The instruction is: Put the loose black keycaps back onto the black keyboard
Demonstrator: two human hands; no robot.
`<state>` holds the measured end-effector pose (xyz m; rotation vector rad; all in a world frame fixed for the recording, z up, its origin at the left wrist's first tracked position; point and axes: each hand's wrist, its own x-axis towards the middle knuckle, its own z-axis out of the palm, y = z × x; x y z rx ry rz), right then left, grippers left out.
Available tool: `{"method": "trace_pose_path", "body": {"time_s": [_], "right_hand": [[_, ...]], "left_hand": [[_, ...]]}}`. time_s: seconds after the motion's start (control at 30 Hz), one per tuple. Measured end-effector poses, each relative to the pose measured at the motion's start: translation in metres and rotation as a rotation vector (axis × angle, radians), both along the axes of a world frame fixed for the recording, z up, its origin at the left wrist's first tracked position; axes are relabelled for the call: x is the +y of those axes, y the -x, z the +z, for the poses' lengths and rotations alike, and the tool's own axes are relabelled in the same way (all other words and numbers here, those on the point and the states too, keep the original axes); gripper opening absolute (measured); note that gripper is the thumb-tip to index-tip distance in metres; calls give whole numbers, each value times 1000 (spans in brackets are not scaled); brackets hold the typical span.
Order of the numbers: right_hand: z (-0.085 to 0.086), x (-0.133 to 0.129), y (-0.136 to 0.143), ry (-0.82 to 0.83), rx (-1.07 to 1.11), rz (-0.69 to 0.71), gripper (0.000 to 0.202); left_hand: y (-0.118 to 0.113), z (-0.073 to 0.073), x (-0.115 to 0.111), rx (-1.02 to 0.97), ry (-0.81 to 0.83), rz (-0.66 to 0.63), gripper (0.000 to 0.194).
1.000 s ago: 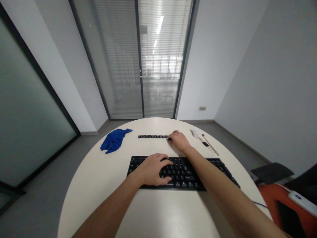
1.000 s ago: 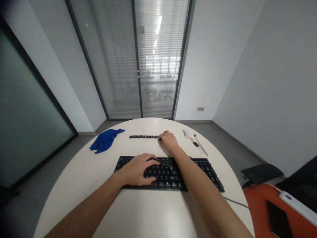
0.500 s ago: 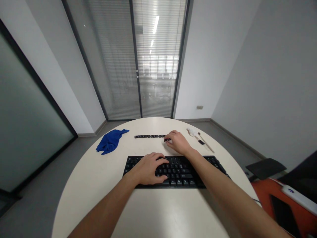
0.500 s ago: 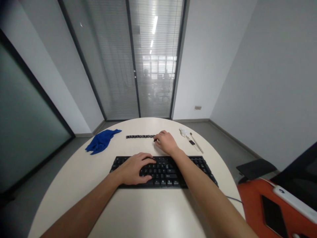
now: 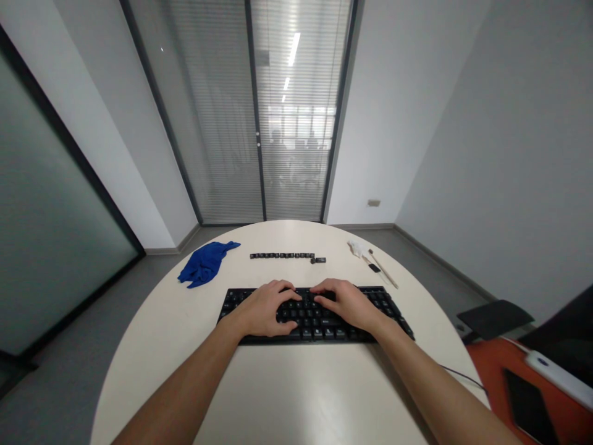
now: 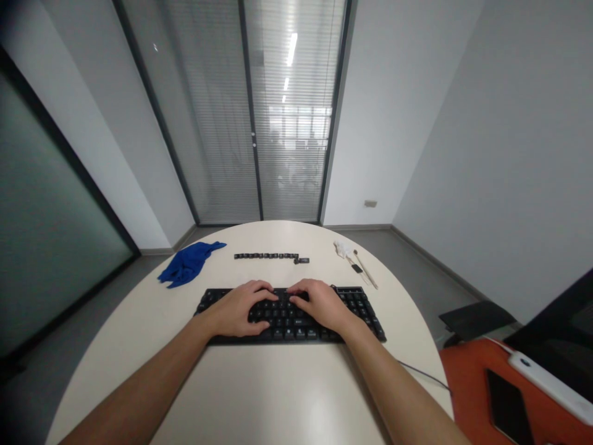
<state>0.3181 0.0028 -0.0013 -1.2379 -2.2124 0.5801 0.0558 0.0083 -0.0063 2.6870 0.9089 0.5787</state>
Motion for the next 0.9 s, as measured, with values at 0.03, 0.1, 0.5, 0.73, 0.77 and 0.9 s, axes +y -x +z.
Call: {"method": "trace_pose_path", "body": {"time_s": [0.03, 0.1, 0.5, 0.73, 0.77, 0.9], "right_hand": [[-3, 2, 2, -5, 4, -2, 20], [-6, 4, 4, -9, 17, -16, 21], [-12, 2, 6, -16, 39, -20, 17], [-6, 3, 7, -66, -23, 72, 18], [-4, 2, 7, -82, -40, 98, 20], [-2, 2, 7, -108, -87, 137, 24]], "left_hand": [[0, 0, 0, -1, 0, 0, 54], [-1, 0, -1, -3, 0, -2, 54], [-1, -1, -2, -8, -8, 1, 54], [-1, 1, -1, 13, -2, 0, 54], [-1, 1, -1, 15, -3, 1, 54], [-2, 2, -3, 23, -6, 0, 54]]}}
